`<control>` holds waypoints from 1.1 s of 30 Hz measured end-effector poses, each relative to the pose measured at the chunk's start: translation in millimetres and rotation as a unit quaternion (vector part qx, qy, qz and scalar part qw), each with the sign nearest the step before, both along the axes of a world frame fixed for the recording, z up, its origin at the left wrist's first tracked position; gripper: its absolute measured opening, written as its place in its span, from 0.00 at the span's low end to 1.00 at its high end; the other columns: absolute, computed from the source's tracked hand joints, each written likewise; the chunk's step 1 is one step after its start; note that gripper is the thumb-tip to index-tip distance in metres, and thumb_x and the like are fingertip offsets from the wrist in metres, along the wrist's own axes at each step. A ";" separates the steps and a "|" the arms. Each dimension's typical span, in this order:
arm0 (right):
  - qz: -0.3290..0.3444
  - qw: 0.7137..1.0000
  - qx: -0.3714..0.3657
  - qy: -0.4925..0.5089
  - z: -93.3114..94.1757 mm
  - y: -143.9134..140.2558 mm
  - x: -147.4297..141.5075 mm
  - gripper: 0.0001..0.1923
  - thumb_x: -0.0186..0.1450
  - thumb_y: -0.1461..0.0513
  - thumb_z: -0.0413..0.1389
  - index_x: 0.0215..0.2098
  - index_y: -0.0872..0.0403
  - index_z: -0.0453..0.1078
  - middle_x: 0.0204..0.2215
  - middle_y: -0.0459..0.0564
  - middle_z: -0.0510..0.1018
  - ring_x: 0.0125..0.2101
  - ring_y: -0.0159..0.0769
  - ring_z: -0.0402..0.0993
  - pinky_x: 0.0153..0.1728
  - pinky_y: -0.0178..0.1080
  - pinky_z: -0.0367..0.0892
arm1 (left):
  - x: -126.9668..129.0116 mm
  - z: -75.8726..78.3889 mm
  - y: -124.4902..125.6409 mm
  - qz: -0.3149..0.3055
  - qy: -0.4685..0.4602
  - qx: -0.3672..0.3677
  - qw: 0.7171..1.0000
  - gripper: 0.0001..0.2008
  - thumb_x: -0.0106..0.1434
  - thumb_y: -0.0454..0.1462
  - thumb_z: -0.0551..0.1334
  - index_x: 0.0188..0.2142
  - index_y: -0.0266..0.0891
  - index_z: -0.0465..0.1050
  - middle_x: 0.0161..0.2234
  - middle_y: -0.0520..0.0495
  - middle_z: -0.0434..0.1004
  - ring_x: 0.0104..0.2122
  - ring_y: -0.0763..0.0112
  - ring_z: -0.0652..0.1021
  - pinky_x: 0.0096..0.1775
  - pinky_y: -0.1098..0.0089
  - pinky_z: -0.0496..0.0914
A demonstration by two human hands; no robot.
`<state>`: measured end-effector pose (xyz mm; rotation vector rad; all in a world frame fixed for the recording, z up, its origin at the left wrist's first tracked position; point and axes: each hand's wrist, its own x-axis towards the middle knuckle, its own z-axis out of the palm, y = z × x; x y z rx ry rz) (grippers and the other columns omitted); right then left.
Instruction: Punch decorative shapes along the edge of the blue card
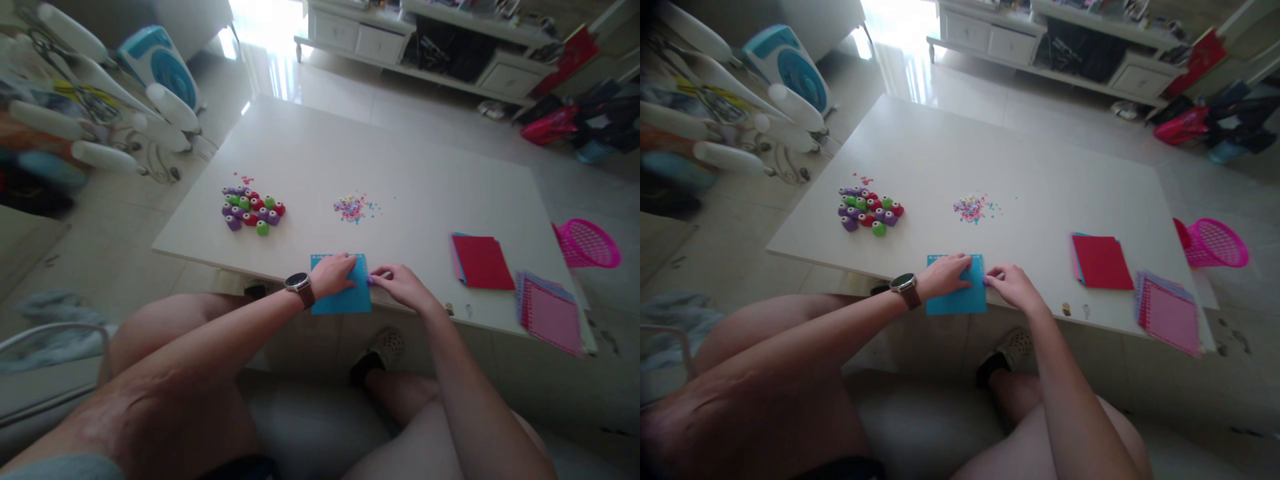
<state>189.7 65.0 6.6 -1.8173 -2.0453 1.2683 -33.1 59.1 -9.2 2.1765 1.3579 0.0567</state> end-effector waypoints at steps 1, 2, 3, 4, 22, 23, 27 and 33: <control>-0.002 1.000 -0.003 0.004 -0.2 0.3 1.2 0.06 0.65 0.60 0.64 0.37 0.54 0.82 0.36 0.51 0.86 0.36 0.41 0.81 0.42 0.40 0.73 | 0.0 -0.2 0.0 -0.001 0.000 0.001 1.000 0.13 0.67 0.43 0.68 0.47 0.41 0.72 0.49 0.42 0.79 0.45 0.57 0.81 0.44 0.65 0.72; -0.003 1.000 -0.006 0.008 -0.5 0.5 1.9 0.06 0.65 0.60 0.65 0.37 0.53 0.82 0.35 0.51 0.86 0.36 0.41 0.81 0.43 0.40 0.74 | 0.0 -0.6 -0.1 -0.001 -0.001 0.002 1.000 0.14 0.67 0.43 0.68 0.47 0.41 0.72 0.49 0.43 0.79 0.45 0.57 0.81 0.44 0.64 0.72; -0.003 1.000 -0.008 0.011 -1.0 0.7 2.3 0.06 0.65 0.60 0.65 0.37 0.53 0.82 0.35 0.51 0.86 0.36 0.41 0.81 0.43 0.40 0.74 | 0.0 -1.1 -0.1 -0.002 -0.002 0.003 1.000 0.14 0.67 0.43 0.69 0.47 0.41 0.72 0.49 0.43 0.79 0.45 0.57 0.81 0.44 0.64 0.72; -0.003 1.000 -0.008 0.013 -1.7 0.8 2.2 0.06 0.65 0.60 0.65 0.37 0.53 0.82 0.36 0.51 0.86 0.36 0.41 0.81 0.43 0.40 0.74 | 0.0 -1.7 -0.1 -0.002 -0.002 0.004 1.000 0.14 0.67 0.43 0.69 0.48 0.41 0.72 0.49 0.43 0.79 0.45 0.56 0.81 0.43 0.64 0.72; -0.014 0.999 0.004 0.034 -9.4 1.6 -7.4 0.03 0.66 0.61 0.65 0.37 0.53 0.80 0.36 0.51 0.86 0.37 0.40 0.81 0.41 0.40 0.72 | 0.9 -1.1 1.7 -0.003 -0.002 0.000 1.000 0.13 0.67 0.42 0.68 0.48 0.41 0.72 0.49 0.42 0.79 0.46 0.56 0.81 0.44 0.63 0.72; -0.017 0.999 0.002 0.036 -9.7 2.0 -7.2 0.03 0.65 0.61 0.65 0.37 0.53 0.80 0.36 0.51 0.86 0.37 0.40 0.81 0.40 0.40 0.72 | 1.0 -1.0 1.9 -0.003 0.000 -0.001 1.000 0.13 0.67 0.42 0.68 0.48 0.41 0.72 0.49 0.42 0.79 0.46 0.56 0.81 0.44 0.64 0.72; -0.036 0.998 -0.005 0.047 -12.2 3.7 -6.0 0.04 0.63 0.61 0.67 0.35 0.53 0.80 0.34 0.50 0.86 0.36 0.40 0.81 0.40 0.39 0.72 | 1.6 2.1 3.0 -0.004 0.007 -0.011 1.000 0.16 0.68 0.46 0.68 0.48 0.40 0.72 0.49 0.41 0.79 0.46 0.55 0.81 0.43 0.64 0.71; -0.067 0.997 -0.015 0.045 -18.8 8.5 -8.7 0.06 0.59 0.63 0.69 0.31 0.53 0.77 0.31 0.50 0.85 0.33 0.40 0.81 0.36 0.38 0.72 | 6.8 5.7 5.6 0.018 0.009 -0.028 0.999 0.26 0.73 0.59 0.55 0.48 0.38 0.73 0.47 0.38 0.80 0.44 0.54 0.82 0.41 0.62 0.71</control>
